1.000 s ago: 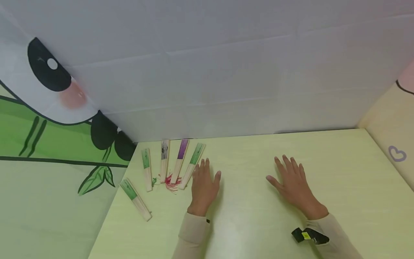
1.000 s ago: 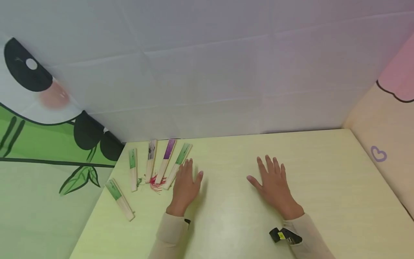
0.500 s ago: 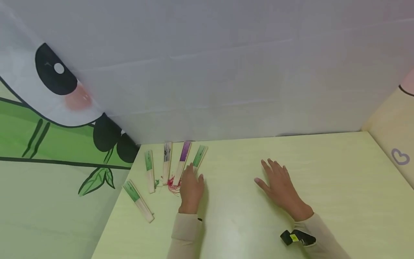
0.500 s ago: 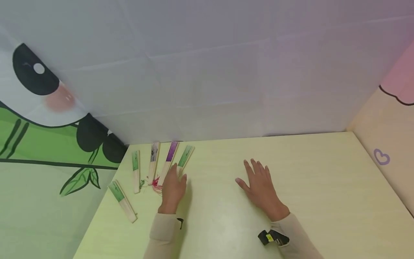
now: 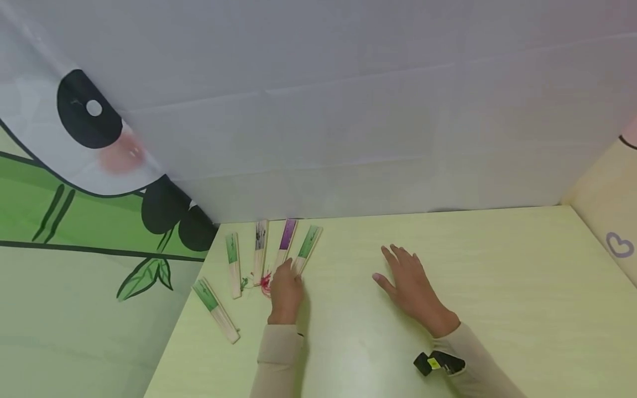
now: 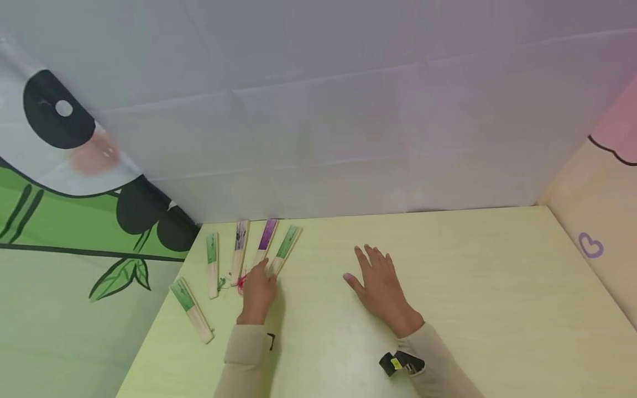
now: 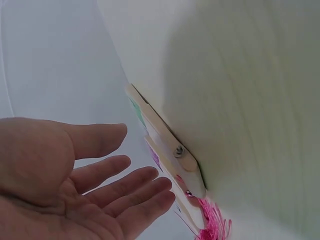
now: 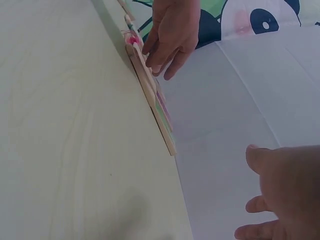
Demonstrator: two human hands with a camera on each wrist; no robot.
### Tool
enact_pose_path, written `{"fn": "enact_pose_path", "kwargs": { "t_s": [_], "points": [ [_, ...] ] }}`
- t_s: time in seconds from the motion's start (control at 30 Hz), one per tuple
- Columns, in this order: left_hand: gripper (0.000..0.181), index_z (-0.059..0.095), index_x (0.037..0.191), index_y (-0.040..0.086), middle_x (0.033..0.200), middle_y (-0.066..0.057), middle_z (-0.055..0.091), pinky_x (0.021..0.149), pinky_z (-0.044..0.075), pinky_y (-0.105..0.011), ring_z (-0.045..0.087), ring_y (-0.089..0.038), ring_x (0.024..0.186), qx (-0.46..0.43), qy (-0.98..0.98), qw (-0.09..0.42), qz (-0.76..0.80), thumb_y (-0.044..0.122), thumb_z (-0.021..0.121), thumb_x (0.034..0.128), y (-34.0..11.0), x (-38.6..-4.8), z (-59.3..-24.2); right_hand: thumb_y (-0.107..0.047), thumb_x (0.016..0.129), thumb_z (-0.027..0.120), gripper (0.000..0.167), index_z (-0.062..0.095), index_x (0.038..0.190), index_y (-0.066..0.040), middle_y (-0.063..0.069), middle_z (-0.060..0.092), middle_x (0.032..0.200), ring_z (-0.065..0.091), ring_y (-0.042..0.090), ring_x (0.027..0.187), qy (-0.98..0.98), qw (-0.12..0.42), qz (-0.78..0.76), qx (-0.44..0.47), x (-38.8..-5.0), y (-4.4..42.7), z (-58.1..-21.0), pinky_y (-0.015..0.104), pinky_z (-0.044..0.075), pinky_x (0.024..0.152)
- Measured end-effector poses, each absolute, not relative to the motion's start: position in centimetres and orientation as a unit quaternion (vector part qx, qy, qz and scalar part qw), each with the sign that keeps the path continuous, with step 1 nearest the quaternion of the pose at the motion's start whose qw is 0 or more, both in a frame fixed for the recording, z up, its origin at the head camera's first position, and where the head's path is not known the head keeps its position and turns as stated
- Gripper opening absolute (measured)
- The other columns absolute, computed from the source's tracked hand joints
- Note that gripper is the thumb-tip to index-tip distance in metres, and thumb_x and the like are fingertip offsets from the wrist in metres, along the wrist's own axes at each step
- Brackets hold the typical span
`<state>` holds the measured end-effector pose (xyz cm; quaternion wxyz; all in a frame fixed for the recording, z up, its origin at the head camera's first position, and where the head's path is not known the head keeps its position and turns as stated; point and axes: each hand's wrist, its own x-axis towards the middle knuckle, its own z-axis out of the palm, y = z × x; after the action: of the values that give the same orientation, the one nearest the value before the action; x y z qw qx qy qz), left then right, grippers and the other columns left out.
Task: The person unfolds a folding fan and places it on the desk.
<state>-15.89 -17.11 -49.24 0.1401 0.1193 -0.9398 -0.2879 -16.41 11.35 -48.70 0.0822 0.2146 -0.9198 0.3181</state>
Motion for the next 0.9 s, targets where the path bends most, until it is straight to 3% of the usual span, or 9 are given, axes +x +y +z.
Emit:
{"fn": "enact_pose_path", "kwargs": {
  "t_s": [0.33, 0.63, 0.9],
  "points": [
    [0.038, 0.066, 0.124, -0.017, 0.116, -0.035, 0.071, 0.094, 0.056, -0.061, 0.069, -0.053, 0.107, 0.118, -0.945, 0.15, -0.267, -0.018, 0.067, 0.0855, -17.5, -17.2, -49.7, -0.026, 0.103, 0.071, 0.065, 0.047, 0.152, 0.008, 0.032, 0.049, 0.152, 0.044, 0.05, 0.144, -0.907, 0.081, 0.33, 0.247, -18.2, 9.3, -48.1, 0.071, 0.028, 0.119],
    [0.03, 0.069, 0.117, -0.014, 0.105, -0.033, 0.073, 0.081, 0.059, -0.06, 0.072, -0.053, 0.092, 0.113, -0.944, 0.168, -0.26, -0.018, 0.057, 0.0902, -17.1, -17.0, -48.9, -0.027, 0.103, 0.07, 0.063, 0.049, 0.151, 0.009, 0.033, 0.051, 0.15, 0.046, 0.05, 0.143, -0.9, 0.08, 0.336, 0.267, -18.8, 7.0, -47.6, 0.07, 0.03, 0.118],
    [0.026, 0.071, 0.112, -0.015, 0.105, -0.032, 0.074, 0.087, 0.059, -0.058, 0.072, -0.051, 0.097, 0.1, -0.945, 0.186, -0.248, -0.017, 0.051, 0.0947, -17.8, -17.2, -49.1, -0.025, 0.103, 0.07, 0.06, 0.051, 0.149, 0.009, 0.033, 0.054, 0.147, 0.048, 0.05, 0.14, -0.897, 0.072, 0.342, 0.272, -19.0, 5.1, -47.2, 0.07, 0.033, 0.117]
  ]
}}
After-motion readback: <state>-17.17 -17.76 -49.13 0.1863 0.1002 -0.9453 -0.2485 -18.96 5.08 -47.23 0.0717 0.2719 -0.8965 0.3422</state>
